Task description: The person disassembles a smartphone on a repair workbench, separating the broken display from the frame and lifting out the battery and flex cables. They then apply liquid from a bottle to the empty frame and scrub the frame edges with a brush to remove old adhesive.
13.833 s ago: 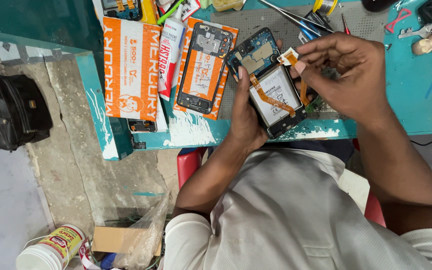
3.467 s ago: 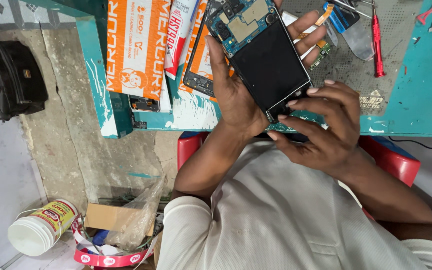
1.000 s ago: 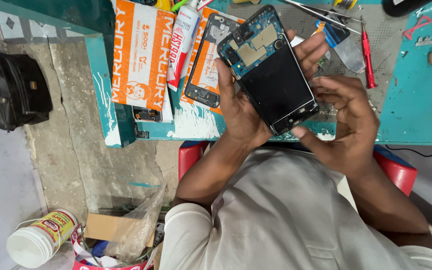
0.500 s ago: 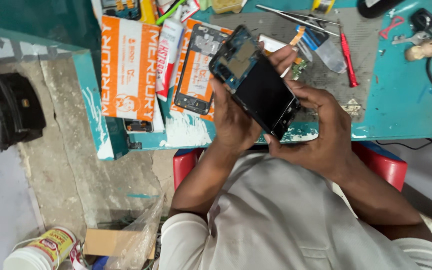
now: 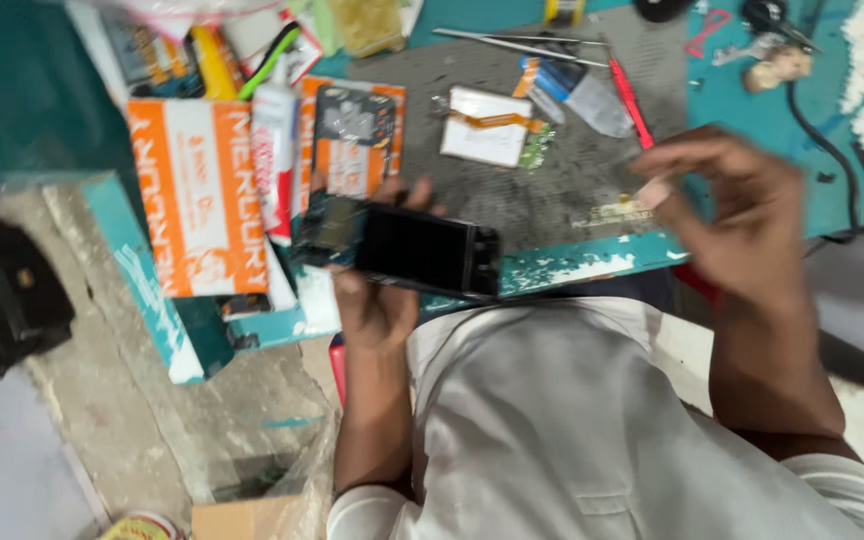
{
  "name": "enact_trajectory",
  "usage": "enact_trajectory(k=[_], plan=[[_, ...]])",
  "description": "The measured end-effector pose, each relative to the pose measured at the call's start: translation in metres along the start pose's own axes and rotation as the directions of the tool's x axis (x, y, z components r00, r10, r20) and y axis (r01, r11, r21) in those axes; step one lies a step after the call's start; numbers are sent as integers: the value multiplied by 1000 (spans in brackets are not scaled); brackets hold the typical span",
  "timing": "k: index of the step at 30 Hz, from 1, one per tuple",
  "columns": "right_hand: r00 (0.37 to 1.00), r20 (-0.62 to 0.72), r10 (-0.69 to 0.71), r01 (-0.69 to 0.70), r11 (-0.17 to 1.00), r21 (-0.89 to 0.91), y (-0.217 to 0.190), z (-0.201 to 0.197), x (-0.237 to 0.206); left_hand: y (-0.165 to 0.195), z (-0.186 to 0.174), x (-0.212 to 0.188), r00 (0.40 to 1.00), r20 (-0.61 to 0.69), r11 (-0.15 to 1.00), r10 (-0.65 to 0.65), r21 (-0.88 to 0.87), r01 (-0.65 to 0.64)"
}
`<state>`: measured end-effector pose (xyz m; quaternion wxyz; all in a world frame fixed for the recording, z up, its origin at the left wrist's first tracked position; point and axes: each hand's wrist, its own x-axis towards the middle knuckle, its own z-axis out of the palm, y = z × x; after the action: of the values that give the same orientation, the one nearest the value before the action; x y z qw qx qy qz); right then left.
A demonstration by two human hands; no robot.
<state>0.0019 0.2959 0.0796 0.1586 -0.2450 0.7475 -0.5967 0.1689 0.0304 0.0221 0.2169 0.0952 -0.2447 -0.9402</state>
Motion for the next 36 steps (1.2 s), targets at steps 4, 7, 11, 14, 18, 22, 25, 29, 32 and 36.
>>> enact_trajectory(k=[4,7,11,14,18,22,25,29,32,36], plan=[[932,-362,-7,-24,997,-80,15,-42,2,3,-2,0,997,-47,997,66,31,-64],[962,-271,-33,-38,966,-255,19,-44,11,-5,5,1,989,-108,994,98,61,-91],[996,1,-91,79,865,-496,32,-4,37,-17,21,6,974,-180,982,135,155,-107],[979,112,-168,198,691,-695,39,20,59,-19,33,8,969,-176,968,171,213,-132],[962,166,-218,271,669,-692,43,40,78,-20,39,10,968,-180,957,172,264,-121],[968,172,-183,250,640,-727,45,46,86,-23,34,10,971,-195,962,135,260,-82],[974,171,-151,228,643,-731,42,48,91,-26,30,10,971,-194,955,142,285,-83],[978,179,-112,209,631,-747,29,51,102,-27,30,16,965,-181,920,187,376,-107],[980,190,-66,192,579,-792,17,52,107,-26,32,20,961,-185,901,204,419,-111],[985,160,-67,169,577,-799,11,55,108,-24,33,21,957,-231,912,177,404,-71]])
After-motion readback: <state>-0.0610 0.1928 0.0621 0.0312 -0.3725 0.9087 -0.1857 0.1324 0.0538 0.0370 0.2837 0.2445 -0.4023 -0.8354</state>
